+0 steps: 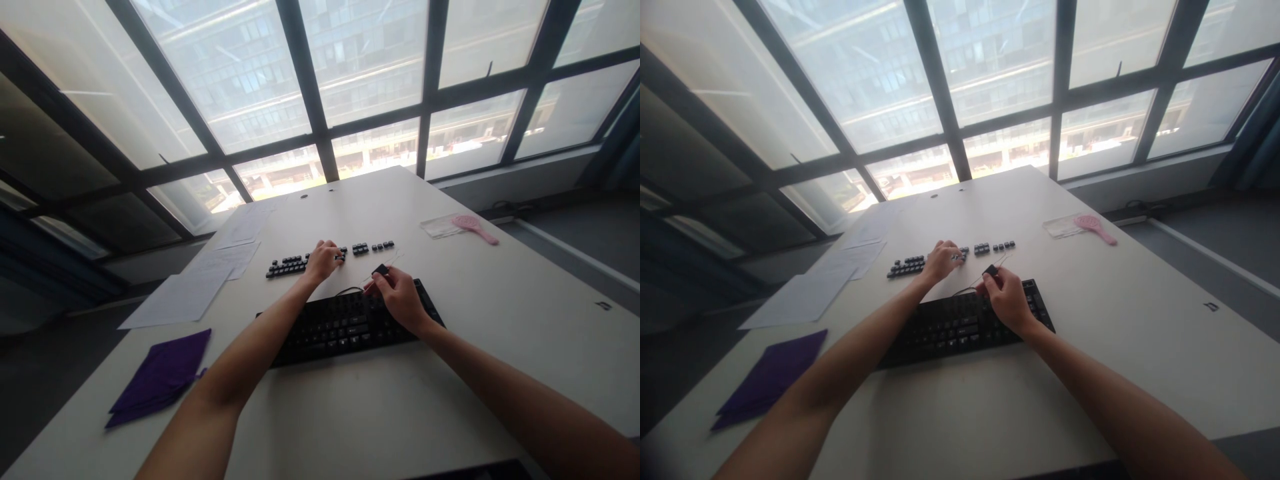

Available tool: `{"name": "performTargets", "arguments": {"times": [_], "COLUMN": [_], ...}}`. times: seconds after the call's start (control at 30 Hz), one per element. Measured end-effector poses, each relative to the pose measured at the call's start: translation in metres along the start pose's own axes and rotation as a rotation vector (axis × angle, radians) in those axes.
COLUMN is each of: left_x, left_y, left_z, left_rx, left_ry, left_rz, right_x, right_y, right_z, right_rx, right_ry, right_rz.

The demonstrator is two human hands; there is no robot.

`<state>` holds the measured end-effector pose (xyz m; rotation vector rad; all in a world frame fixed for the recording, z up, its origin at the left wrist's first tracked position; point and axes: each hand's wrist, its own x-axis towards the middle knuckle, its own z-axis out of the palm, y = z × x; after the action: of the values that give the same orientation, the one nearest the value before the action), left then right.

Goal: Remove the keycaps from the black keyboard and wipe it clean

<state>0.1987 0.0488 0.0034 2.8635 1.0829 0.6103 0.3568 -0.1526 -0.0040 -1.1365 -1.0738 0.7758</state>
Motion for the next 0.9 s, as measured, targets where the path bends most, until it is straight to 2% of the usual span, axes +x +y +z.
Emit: {"name": "performTargets", "arguments": {"times": [0.1,0.2,0.27,0.37,0.47,0.53,0.7,0.9], "left_x": [0.000,-0.007,-0.018,-0.045,-0.075,-0.090,-0.103,-0.104], "left_y": [0.002,0.015,0.032,0.067,0.098,0.109,0.113,0.114], "left_z": [-0.007,-0.018,-0.026,-0.031,-0.027,-0.020,-0.008,-0.009], "left_rx": [-0.013,-0.064,-0.121,-0.222,-0.312,-0.357,-0.394,-0.397], "left_ry": [0.016,0.053,0.064,0.035,-0.028,-0.028,0.040,0.059], "left_rz": [-0.012,-0.028,-0.013,0.020,-0.001,-0.005,-0.013,0.002], "right_x": [0.002,0.009,0.014,0.019,0.017,0.014,0.005,0.000], "right_y": [0.000,-0.002,-0.004,-0.006,-0.004,-0.004,-0.008,-0.012], "right_z": [-0.002,-0.010,-0.019,-0.029,-0.031,-0.030,-0.026,-0.024], "right_rx": [0.003,-0.049,-0.109,-0.228,-0.325,-0.367,-0.502,-0.709], "right_ry": [0.010,0.021,-0.014,-0.143,-0.273,-0.331,-0.442,-0.477], "right_rz": [-0.011,-0.054,-0.086,-0.131,-0.175,-0.188,-0.238,-0.391]}}
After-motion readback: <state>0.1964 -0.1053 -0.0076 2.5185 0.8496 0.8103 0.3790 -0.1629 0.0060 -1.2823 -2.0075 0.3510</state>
